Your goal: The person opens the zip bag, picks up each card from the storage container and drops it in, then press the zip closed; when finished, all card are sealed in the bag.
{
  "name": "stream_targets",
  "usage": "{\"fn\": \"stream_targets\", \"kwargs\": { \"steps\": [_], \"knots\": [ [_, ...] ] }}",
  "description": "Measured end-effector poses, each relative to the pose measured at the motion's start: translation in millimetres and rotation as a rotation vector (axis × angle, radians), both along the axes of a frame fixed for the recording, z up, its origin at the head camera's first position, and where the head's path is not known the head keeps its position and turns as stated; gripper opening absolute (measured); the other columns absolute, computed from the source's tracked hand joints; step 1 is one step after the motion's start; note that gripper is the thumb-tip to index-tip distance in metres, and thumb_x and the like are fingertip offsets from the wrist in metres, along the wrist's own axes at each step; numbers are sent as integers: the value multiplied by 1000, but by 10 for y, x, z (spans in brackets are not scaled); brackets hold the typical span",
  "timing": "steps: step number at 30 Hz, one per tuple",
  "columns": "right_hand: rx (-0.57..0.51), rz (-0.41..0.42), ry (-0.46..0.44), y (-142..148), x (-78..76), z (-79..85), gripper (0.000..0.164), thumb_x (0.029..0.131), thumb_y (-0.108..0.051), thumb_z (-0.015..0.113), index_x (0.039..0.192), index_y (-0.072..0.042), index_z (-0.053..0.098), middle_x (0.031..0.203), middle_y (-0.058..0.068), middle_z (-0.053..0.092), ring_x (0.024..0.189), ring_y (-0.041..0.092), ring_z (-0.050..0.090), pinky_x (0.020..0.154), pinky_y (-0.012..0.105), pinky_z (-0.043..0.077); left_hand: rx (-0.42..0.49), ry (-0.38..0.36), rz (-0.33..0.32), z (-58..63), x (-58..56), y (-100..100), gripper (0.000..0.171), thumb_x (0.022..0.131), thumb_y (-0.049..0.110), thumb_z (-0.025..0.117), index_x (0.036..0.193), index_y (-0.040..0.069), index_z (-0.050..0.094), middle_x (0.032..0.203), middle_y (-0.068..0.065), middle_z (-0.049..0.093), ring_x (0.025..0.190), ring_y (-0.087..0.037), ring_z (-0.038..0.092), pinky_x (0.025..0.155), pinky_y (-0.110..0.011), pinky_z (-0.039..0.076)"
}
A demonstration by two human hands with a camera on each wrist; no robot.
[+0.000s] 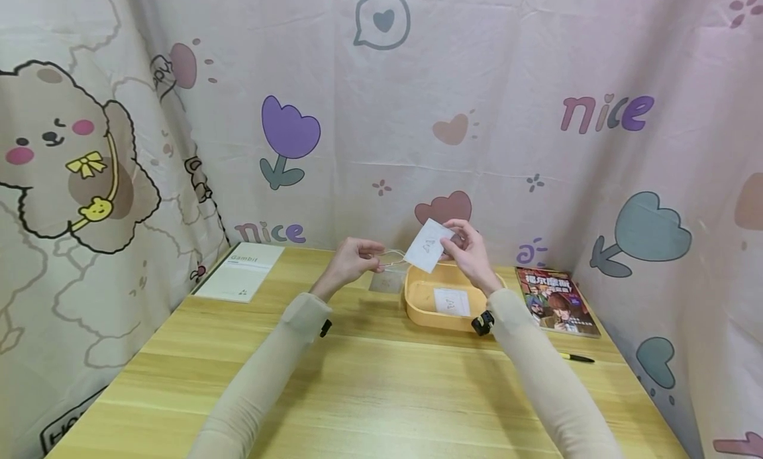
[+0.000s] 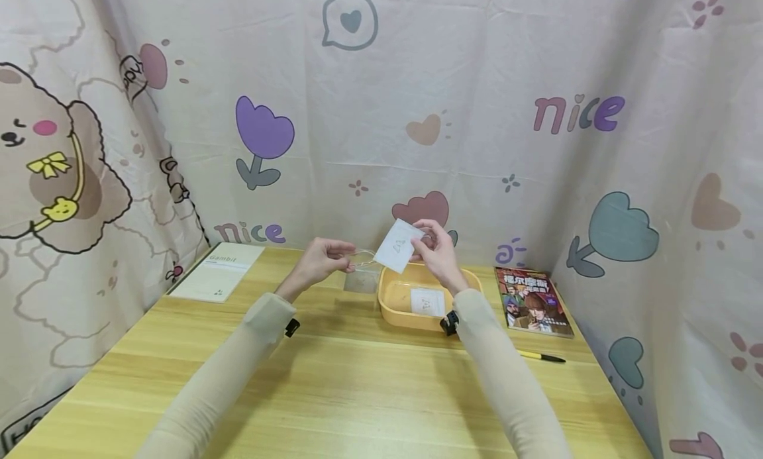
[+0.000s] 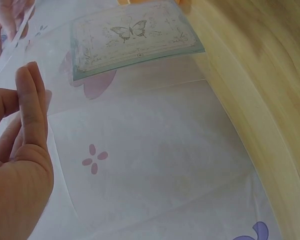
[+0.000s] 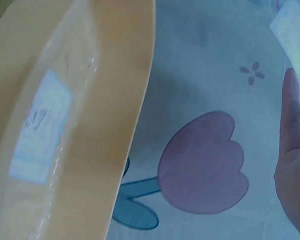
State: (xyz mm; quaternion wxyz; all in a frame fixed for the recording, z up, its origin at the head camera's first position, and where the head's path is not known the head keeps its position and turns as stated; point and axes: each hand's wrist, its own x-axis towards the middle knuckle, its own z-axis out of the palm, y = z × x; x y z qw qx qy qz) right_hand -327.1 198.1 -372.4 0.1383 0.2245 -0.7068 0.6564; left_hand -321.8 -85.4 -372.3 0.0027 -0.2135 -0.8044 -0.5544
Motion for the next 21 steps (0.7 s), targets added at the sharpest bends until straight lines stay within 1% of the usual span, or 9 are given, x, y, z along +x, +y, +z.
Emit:
{"fn": "stream_targets", "kwargs": {
  "steps": [3, 6, 10, 14, 16, 19, 21],
  "knots": [
    [-44, 7, 19, -85, 1, 32, 33, 93, 6, 59, 124, 4, 48, 97, 5, 61, 72, 14, 63, 63, 31, 63, -16, 12, 10, -1, -1, -1, 39, 81, -7, 64, 120, -4, 66, 120, -18, 69, 78, -19, 74, 72, -29, 63],
    [-84, 21, 41, -160, -9, 57, 33, 93, 8, 58, 123, 6, 45, 96, 3, 61, 72, 15, 63, 63, 29, 63, -24, 24, 15, -1, -6, 3, 38, 80, -7, 64, 119, -3, 67, 119, -18, 69, 79, -20, 74, 71, -27, 62],
    [-121, 41, 66, -259, -19, 88, 33, 92, 10, 56, 122, 7, 42, 96, 1, 62, 76, 14, 65, 66, 34, 64, -27, 36, 20, -5, -9, 4, 37, 80, -6, 65, 117, -3, 68, 118, -17, 70, 82, -20, 74, 73, -26, 62],
    [-140, 53, 84, -359, -23, 116, 33, 92, 10, 56, 121, 7, 40, 96, 1, 62, 77, 13, 67, 68, 36, 64, -24, 37, 20, -20, -19, 16, 38, 79, -6, 66, 117, -2, 69, 118, -16, 70, 83, -19, 74, 73, -26, 62],
    [-145, 53, 92, -406, -24, 127, 32, 92, 10, 56, 120, 6, 40, 96, 1, 61, 78, 13, 67, 68, 35, 64, -18, 30, 15, -27, -26, 20, 38, 79, -6, 65, 117, -2, 68, 118, -17, 70, 82, -19, 74, 73, -27, 62],
    [-142, 55, 92, -466, -29, 140, 31, 93, 9, 56, 119, 4, 40, 96, 1, 61, 79, 13, 67, 69, 33, 63, -6, 17, 8, -31, -34, 25, 39, 79, -7, 65, 117, -4, 68, 119, -19, 69, 81, -19, 74, 75, -32, 63],
    [-133, 56, 84, -494, -34, 145, 31, 93, 9, 56, 119, 4, 40, 96, 1, 60, 79, 12, 66, 69, 31, 63, -8, 11, 16, -27, -34, 27, 39, 79, -7, 65, 117, -4, 67, 118, -19, 69, 80, -19, 74, 76, -36, 63]
  ]
}}
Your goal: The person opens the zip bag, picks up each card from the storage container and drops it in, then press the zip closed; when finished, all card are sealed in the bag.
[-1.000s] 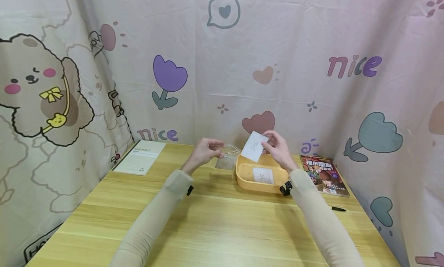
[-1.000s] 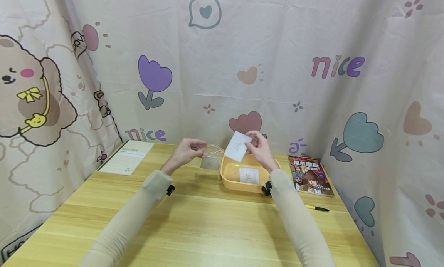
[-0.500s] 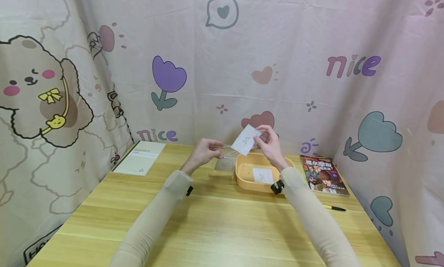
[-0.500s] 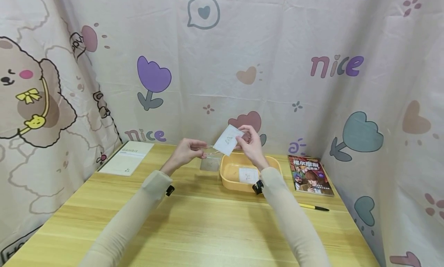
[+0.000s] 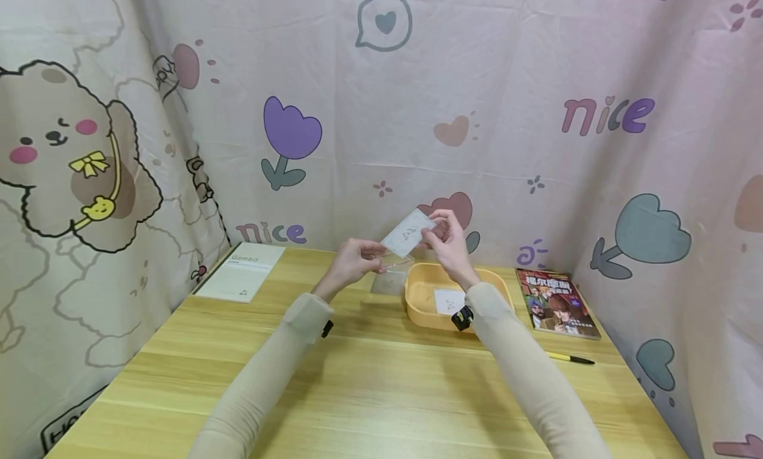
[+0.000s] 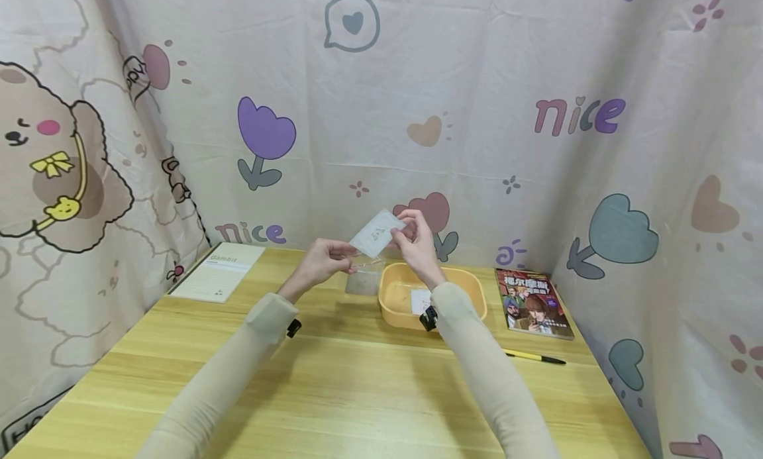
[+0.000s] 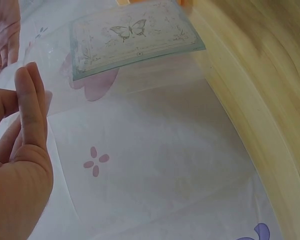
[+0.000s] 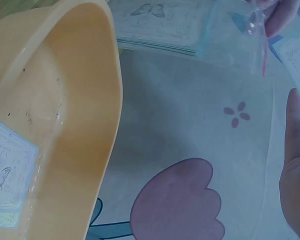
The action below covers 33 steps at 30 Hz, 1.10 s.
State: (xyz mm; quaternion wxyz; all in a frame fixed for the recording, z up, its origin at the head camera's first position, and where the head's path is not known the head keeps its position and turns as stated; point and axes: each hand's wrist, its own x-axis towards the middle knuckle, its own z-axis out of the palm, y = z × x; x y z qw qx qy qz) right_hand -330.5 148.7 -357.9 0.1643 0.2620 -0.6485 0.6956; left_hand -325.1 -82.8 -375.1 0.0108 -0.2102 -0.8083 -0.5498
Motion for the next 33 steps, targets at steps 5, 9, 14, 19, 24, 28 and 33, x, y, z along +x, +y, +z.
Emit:
{"fn": "stream_targets", "kwargs": {
  "steps": [5, 9, 14, 19, 24, 28, 33],
  "knots": [
    [31, -11, -21, -19, 8, 3, 30, 94, 11, 53, 120, 6, 40, 95, 6, 57, 74, 12, 64, 69, 26, 62, -13, -4, 12, -1, 0, 12, 38, 78, -6, 67, 117, -5, 67, 118, -18, 70, 78, -18, 74, 73, -33, 63],
    [97, -41, -15, -24, 101, 69, 29, 94, 12, 52, 120, 8, 41, 92, 15, 55, 68, 9, 61, 69, 24, 62, -15, -8, 11, 4, 7, 13, 40, 79, -6, 66, 119, -6, 66, 116, -18, 70, 78, -18, 74, 65, -23, 61],
    [243, -100, 34, -24, 210, 141, 28, 93, 9, 55, 120, 8, 47, 96, 23, 56, 72, 23, 63, 68, 22, 61, -13, -13, 12, 8, 12, 14, 44, 81, -7, 64, 125, -7, 62, 109, -20, 72, 76, -18, 74, 61, -20, 58],
    [363, -143, 136, -56, 250, 163, 26, 92, 8, 58, 118, 8, 52, 102, 27, 59, 80, 41, 60, 66, 22, 60, -13, -6, 9, 7, 6, 24, 42, 80, -7, 65, 123, -8, 63, 106, -21, 72, 77, -18, 74, 71, -30, 63],
    [409, -187, 186, -40, 67, 8, 24, 92, 5, 60, 115, 3, 56, 98, 23, 60, 77, 29, 62, 65, 32, 62, -21, -2, 10, 6, 10, 24, 42, 79, -5, 67, 121, -8, 64, 104, -20, 73, 78, -17, 73, 77, -40, 63],
    [435, -199, 187, -15, -1, -62, 23, 93, 2, 62, 115, -1, 58, 94, 18, 63, 77, 31, 64, 68, 39, 63, -20, -7, 10, 0, 14, 23, 42, 79, -6, 67, 121, -8, 64, 103, -20, 73, 77, -17, 73, 74, -35, 63],
    [504, -203, 215, -26, -8, -87, 23, 92, 1, 64, 114, -4, 61, 96, 15, 66, 80, 28, 65, 72, 33, 61, -24, -7, 7, 2, 20, 26, 41, 81, -5, 67, 122, -7, 64, 102, -18, 74, 77, -17, 73, 72, -30, 63]
  ]
}}
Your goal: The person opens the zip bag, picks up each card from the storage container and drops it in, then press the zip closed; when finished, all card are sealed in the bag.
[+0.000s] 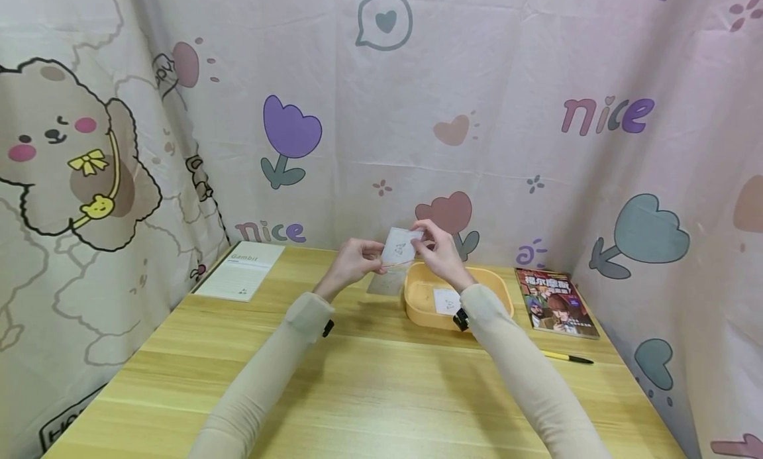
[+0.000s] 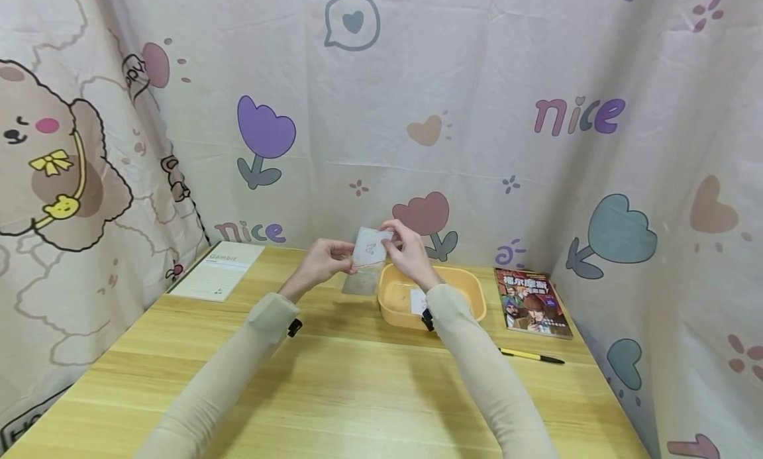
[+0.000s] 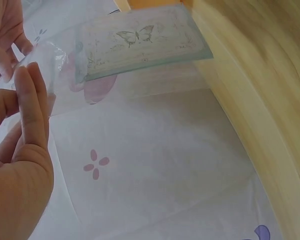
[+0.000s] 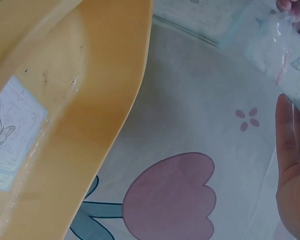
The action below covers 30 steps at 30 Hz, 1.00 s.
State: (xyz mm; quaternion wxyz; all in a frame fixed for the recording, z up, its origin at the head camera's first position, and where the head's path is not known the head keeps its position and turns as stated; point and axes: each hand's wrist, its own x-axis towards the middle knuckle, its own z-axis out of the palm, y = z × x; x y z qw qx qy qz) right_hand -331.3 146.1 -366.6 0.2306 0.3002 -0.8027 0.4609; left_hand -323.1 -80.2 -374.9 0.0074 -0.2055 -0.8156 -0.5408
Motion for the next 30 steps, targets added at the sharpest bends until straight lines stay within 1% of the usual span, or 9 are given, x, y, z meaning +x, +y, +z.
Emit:
{"fn": "stream_targets", "kwargs": {
  "steps": [2, 4, 9, 12, 17, 22, 24, 27, 30],
  "knots": [
    [23, -4, 1, -9, 5, -9, 24, 91, 1, 65, 113, -5, 62, 99, 13, 67, 81, 24, 65, 74, 34, 61, -4, 7, 3, 8, 5, 0, 41, 81, -4, 67, 122, -6, 65, 102, -18, 74, 79, -17, 73, 70, -27, 62],
    [37, -8, -3, -17, 15, -14, 22, 90, 0, 65, 112, -5, 64, 95, 12, 67, 79, 21, 65, 75, 36, 62, -8, 19, 8, 11, 4, -2, 41, 80, -4, 68, 121, -6, 65, 103, -18, 74, 80, -18, 73, 69, -26, 62],
    [63, -6, 0, -24, 33, -18, 18, 90, -4, 67, 108, -4, 66, 86, 9, 68, 76, 17, 67, 75, 39, 62, -13, 37, 15, 9, -8, -10, 40, 80, -3, 69, 120, -5, 66, 104, -18, 74, 81, -17, 73, 71, -29, 63],
    [95, 3, 3, -28, 45, -22, 14, 90, -7, 68, 104, -7, 69, 89, 7, 72, 75, 16, 68, 70, 35, 61, 27, 19, -2, 12, -10, -18, 40, 81, -6, 67, 121, -7, 65, 104, -20, 73, 78, -18, 73, 74, -34, 63],
    [139, 3, -19, -31, 62, -43, 9, 89, -11, 70, 98, -9, 72, 89, 4, 73, 69, 14, 64, 61, 25, 56, 55, 38, -21, 24, 1, -32, 39, 82, -8, 64, 121, -8, 64, 101, -21, 74, 74, -19, 74, 71, -34, 63],
    [185, 11, -27, -30, 66, -60, 7, 88, -10, 72, 95, -11, 73, 87, 1, 69, 74, 12, 58, 62, 22, 51, 75, 62, -66, 19, 6, -51, 38, 82, -8, 61, 120, -8, 64, 99, -22, 74, 73, -21, 74, 75, -44, 63],
    [209, 18, -14, -27, 64, -68, 7, 88, -11, 72, 94, -12, 74, 87, 0, 68, 76, 11, 56, 62, 22, 50, 77, 67, -80, 12, 4, -59, 39, 82, -8, 59, 120, -8, 65, 99, -22, 74, 73, -22, 74, 74, -41, 63],
    [225, 30, -3, -20, 63, -78, 7, 88, -11, 72, 94, -12, 74, 86, -1, 65, 76, 11, 55, 62, 22, 50, 74, 69, -93, -4, -4, -69, 39, 82, -9, 59, 121, -8, 64, 105, -22, 73, 74, -21, 74, 72, -37, 63],
    [224, 34, -8, -15, 66, -87, 8, 87, -11, 72, 94, -13, 75, 84, -2, 61, 75, 11, 53, 62, 22, 50, 78, 66, -101, -23, -14, -77, 39, 82, -9, 60, 121, -8, 64, 114, -22, 70, 76, -21, 74, 73, -39, 63]
  ]
}}
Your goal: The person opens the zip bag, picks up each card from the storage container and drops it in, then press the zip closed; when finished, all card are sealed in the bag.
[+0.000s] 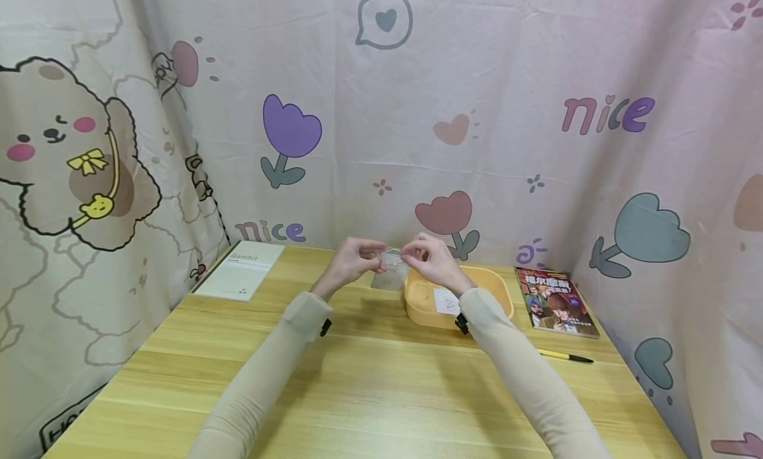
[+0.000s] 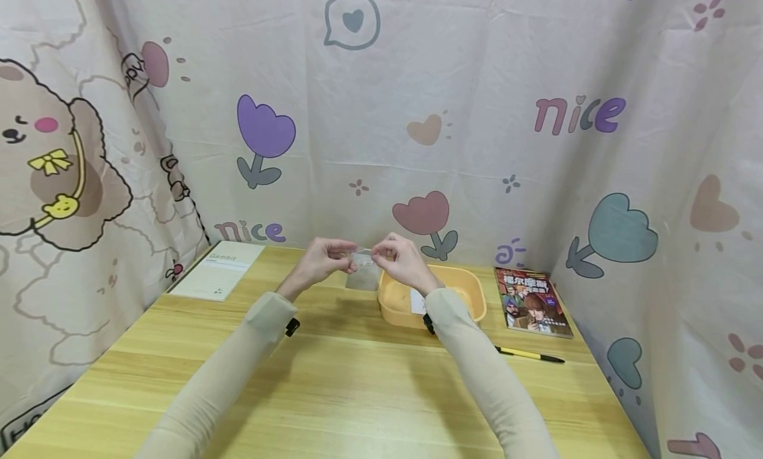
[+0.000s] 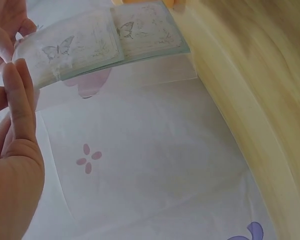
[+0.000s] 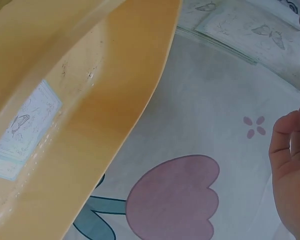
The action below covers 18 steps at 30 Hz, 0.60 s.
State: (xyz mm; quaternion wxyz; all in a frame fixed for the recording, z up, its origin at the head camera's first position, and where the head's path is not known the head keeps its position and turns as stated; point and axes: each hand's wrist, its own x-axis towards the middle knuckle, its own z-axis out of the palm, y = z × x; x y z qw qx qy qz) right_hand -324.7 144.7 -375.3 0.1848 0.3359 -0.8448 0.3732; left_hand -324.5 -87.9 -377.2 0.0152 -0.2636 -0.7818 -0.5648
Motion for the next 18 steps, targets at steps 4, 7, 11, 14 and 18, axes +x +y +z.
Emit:
{"fn": "stream_targets", "kwargs": {
  "steps": [4, 7, 11, 14, 18],
  "knots": [
    [-12, 4, -16, 2, 3, -5, 8, 87, -11, 72, 94, -11, 77, 82, -2, 57, 74, 11, 52, 63, 21, 50, 13, -1, -29, -8, -3, -9, 39, 83, -9, 60, 122, -9, 63, 116, -24, 69, 76, -21, 74, 76, -45, 62],
    [-9, 15, -30, -3, 10, -9, 8, 88, -12, 72, 94, -9, 77, 84, 0, 57, 74, 11, 54, 64, 21, 51, 18, 5, -51, -13, -5, -19, 39, 83, -9, 60, 122, -10, 63, 115, -24, 69, 76, -21, 75, 75, -44, 62],
    [22, 25, -35, -11, 8, -19, 9, 89, -12, 71, 93, -8, 78, 87, 1, 57, 74, 11, 52, 62, 20, 49, 16, 13, -62, -19, -8, -33, 37, 84, -9, 59, 122, -9, 63, 117, -24, 68, 77, -23, 75, 74, -40, 63],
    [23, 28, -22, -10, -1, -28, 10, 89, -11, 70, 93, -7, 78, 90, 3, 57, 73, 10, 51, 61, 18, 47, 28, 4, -70, -19, -5, -40, 37, 85, -10, 59, 122, -10, 63, 118, -25, 68, 78, -25, 75, 76, -45, 62],
    [-14, 33, -14, 2, -1, -33, 11, 89, -9, 69, 94, -7, 79, 92, 4, 57, 74, 11, 51, 61, 19, 48, 37, -7, -77, -20, -9, -54, 37, 85, -10, 60, 122, -10, 62, 115, -25, 69, 78, -25, 75, 77, -48, 61]
  ]
}}
